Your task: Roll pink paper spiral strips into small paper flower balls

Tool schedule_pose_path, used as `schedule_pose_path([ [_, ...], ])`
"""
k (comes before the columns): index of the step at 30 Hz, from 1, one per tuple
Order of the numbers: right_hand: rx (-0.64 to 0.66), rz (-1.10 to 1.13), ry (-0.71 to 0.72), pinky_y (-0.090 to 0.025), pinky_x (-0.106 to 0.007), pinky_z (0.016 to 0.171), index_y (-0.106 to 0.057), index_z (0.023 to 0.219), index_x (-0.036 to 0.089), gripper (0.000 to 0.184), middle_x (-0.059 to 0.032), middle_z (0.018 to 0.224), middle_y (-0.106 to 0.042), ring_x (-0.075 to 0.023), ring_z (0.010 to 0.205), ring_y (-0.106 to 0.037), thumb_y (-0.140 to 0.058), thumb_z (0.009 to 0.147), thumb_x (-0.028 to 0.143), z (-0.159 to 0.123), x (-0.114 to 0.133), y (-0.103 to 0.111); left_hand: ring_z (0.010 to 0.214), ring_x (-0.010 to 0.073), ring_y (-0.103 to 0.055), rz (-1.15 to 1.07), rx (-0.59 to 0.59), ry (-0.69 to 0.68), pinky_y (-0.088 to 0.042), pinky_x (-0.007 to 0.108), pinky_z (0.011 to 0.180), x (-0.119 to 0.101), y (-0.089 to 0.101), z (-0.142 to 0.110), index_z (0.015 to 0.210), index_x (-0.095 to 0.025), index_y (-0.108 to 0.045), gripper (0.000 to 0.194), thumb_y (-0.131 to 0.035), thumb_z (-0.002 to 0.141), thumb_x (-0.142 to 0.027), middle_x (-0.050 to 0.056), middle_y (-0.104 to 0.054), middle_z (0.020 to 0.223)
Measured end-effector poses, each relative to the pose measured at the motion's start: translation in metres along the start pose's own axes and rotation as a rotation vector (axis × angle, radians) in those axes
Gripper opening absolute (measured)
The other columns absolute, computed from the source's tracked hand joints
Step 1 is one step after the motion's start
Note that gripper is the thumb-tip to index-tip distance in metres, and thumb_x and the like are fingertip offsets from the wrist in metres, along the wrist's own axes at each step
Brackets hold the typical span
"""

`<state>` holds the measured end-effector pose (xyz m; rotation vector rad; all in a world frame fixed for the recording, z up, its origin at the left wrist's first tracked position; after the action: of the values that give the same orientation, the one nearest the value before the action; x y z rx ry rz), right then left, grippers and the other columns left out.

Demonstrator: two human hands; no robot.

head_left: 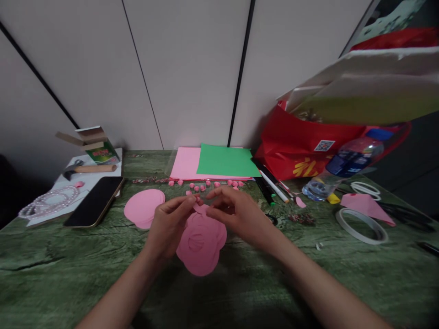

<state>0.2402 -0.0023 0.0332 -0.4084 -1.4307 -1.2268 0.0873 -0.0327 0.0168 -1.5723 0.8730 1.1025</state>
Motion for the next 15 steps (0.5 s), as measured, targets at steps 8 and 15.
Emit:
schedule_pose_path([
  [8,-0.066,0.058,0.017,-0.049,-0.025,0.062,-0.057,0.090,0.018,0.018,-0.0019,0.075,-0.068,-0.0130,0.067,-0.063,-0.060,0.073,0.016,0.0016,0.0020,0.0032,0.062,0.0113,-0.059,0.048,-0.015,-0.043,-0.046,0.021,0.059,0.0009,0.0004,-0.0012,0.066,-0.016,-0.071,0.011,-0.072,0.061,-0.026,0.003,-0.070,0.068],
  [15,-0.174,0.045,0.069,-0.051,-0.025,0.062,-0.060,0.085,0.018,0.013,-0.0023,0.077,-0.069,-0.0130,0.068,-0.064,-0.059,0.072,0.015,0.0014,0.0020,0.0068,0.061,0.0104,-0.062,0.195,0.022,-0.093,-0.049,0.021,0.061,0.0008,0.0011,-0.0015,0.073,-0.020,-0.072,0.008,-0.070,0.065,-0.023,0.000,-0.071,0.068],
])
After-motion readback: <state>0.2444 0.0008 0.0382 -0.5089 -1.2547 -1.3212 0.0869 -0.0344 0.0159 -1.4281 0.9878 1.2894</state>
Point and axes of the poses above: each hand's wrist, its own z-axis towards the middle knuckle, its own y-axis out of the back of the hand, x = y × z, the point moved 1 cm from there along z, towards the middle knuckle
